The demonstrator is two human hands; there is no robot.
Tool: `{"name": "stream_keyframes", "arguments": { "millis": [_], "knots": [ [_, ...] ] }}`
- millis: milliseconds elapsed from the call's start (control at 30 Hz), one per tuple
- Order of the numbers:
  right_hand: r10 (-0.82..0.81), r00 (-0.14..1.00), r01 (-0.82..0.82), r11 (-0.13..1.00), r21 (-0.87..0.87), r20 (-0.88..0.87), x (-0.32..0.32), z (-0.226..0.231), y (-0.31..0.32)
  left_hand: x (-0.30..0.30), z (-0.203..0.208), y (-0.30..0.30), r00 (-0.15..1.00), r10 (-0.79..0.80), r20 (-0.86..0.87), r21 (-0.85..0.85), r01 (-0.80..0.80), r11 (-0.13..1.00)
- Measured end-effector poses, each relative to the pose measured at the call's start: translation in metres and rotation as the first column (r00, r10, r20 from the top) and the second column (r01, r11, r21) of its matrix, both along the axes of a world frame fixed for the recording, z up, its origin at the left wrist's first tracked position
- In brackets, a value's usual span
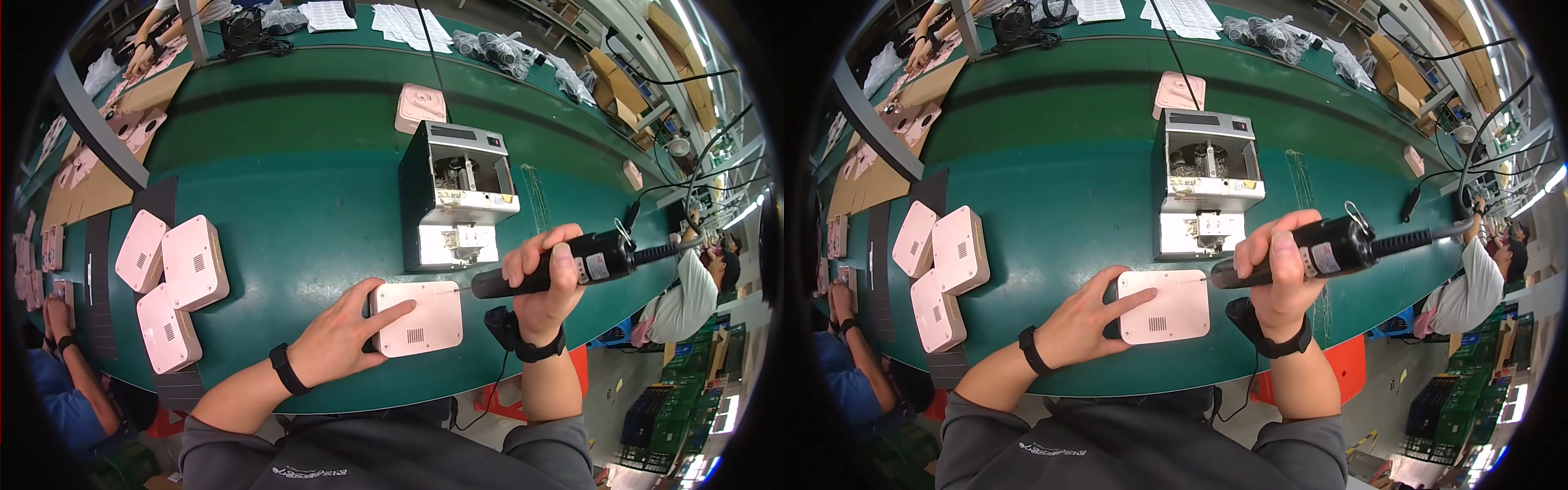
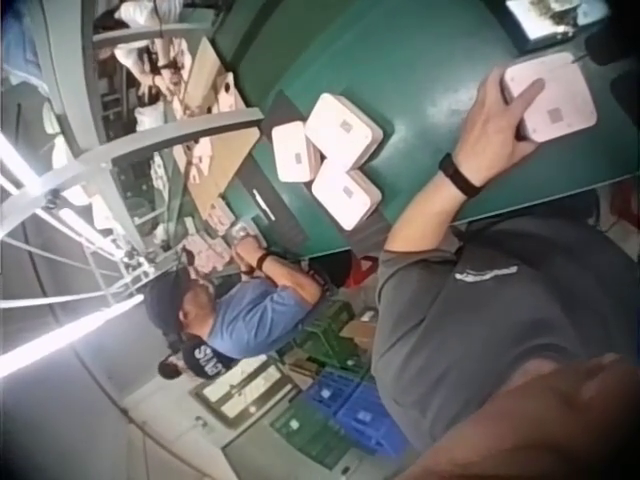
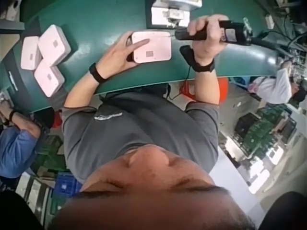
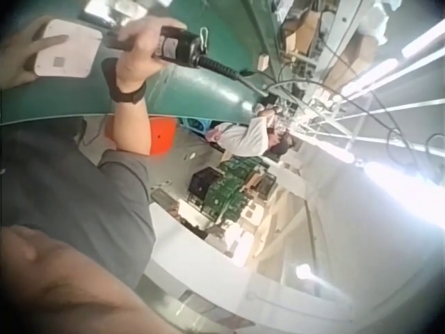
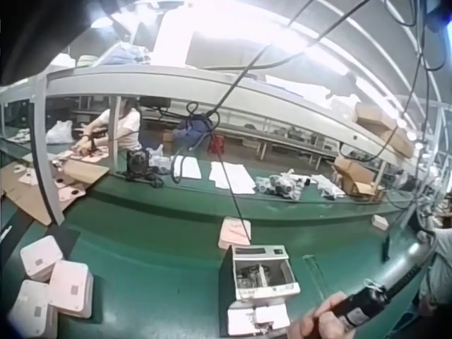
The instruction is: The person picks up a pink housing, places it on the table, and drives screws into it using a power screwdriver before setting it aside and repeating the process with another housing.
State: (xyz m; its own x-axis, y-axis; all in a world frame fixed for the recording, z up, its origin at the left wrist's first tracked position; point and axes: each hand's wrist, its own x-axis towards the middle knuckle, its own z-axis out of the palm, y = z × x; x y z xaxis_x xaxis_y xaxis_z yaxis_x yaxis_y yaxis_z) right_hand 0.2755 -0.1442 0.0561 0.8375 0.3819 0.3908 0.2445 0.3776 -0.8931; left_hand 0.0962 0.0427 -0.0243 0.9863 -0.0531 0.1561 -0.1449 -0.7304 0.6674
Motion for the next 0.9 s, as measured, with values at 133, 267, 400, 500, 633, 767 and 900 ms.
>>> {"name": "stream_keyframes", "arguments": {
  "millis": [133, 267, 400, 500, 633, 767, 900],
  "knots": [
    [0.031, 1.0, -0.031, 0.999, 0.026, -0.003, -0.004, -0.002, 0.001, 0.002, 0.002, 0.0, 1.0, 0.002, 0.003, 0.011, -0.002, 1.0],
    [0.069, 0.995, -0.067, 0.997, -0.034, 0.069, -0.002, 0.002, 0.003, 0.005, 0.005, 0.0, 1.0, 0.0, -0.023, 0.012, 0.0, 1.0],
    [0.027, 0.987, -0.009, 0.993, -0.116, 0.156, 0.003, 0.019, 0.007, 0.012, 0.006, -0.008, 1.0, -0.007, 0.003, 0.014, 0.007, 1.0],
    [-0.032, 0.991, 0.027, 0.999, 0.042, 0.13, 0.006, 0.036, 0.011, 0.023, 0.002, -0.012, 0.999, -0.015, 0.029, 0.008, 0.015, 1.0],
    [-0.079, 0.991, 0.069, 0.993, 0.096, 0.104, 0.016, 0.034, 0.019, 0.03, 0.002, -0.019, 0.999, -0.01, 0.039, 0.011, 0.01, 1.0],
    [-0.071, 0.994, 0.069, 0.997, 0.022, 0.085, 0.019, 0.031, 0.018, 0.032, 0.0, -0.021, 0.998, 0.0, 0.06, 0.013, -0.001, 1.0],
    [-0.014, 0.995, 0.014, 1.0, 0.005, 0.099, 0.006, 0.029, 0.014, 0.032, 0.001, -0.02, 0.998, -0.004, 0.065, 0.013, 0.003, 1.0]
  ]
}}
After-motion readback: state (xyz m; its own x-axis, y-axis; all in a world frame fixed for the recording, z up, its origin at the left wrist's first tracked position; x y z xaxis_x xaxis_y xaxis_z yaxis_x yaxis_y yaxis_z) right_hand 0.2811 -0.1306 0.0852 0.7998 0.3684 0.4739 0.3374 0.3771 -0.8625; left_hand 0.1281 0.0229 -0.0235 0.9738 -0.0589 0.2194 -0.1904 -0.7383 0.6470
